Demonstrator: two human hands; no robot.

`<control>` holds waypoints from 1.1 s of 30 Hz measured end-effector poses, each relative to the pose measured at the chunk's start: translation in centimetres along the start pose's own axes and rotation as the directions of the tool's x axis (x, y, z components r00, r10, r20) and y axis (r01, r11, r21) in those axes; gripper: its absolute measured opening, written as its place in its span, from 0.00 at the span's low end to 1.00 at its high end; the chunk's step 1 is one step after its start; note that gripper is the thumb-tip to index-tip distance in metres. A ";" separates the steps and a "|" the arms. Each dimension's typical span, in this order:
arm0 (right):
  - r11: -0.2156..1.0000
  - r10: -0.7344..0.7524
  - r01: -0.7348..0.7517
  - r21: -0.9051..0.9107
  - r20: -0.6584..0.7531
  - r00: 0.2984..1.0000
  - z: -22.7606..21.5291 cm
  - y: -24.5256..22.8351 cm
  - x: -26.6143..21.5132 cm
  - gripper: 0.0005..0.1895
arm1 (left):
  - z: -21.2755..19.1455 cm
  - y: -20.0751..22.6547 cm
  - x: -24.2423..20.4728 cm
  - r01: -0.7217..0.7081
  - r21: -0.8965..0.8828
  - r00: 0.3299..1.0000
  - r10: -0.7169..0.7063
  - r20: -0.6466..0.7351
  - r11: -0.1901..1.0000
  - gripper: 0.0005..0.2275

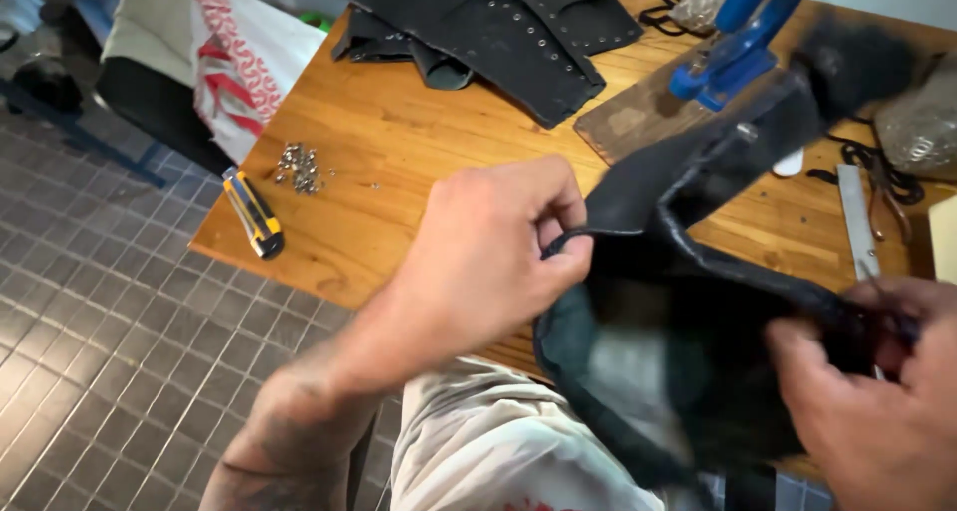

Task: Assembling and inspecting leather garment components on a workshop table

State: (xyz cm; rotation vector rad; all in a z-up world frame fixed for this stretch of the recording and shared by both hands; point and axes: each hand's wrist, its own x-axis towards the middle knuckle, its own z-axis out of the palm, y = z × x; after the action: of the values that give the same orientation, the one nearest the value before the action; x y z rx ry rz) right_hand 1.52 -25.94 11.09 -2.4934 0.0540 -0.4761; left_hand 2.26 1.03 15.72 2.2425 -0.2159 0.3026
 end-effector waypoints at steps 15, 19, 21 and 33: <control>0.752 0.301 0.180 -0.635 0.573 0.763 7.4 6.5 1.6 0.25 | 16.1 -7.9 -4.9 -0.070 0.673 0.998 0.055 0.044 0.736 0.11; 0.789 0.292 0.168 -0.591 0.601 0.744 6.6 5.7 1.5 0.27 | 11.2 -4.9 -3.9 -0.317 0.593 0.910 0.413 -0.028 0.740 0.02; 0.804 0.235 0.194 -0.563 0.599 0.766 6.8 6.3 1.2 0.28 | 10.7 -4.8 -3.3 -0.359 0.587 0.903 0.430 0.020 0.726 0.09; 0.807 0.208 0.117 -0.579 0.463 0.862 7.9 9.0 0.5 0.25 | 14.2 -11.9 0.9 -0.388 0.355 0.865 0.202 0.460 0.850 0.41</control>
State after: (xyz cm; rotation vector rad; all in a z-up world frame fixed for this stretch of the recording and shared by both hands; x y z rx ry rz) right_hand 5.39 -29.07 0.14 -3.1451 0.0620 0.3023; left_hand 8.22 -2.45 -1.48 2.7066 -0.8059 0.0380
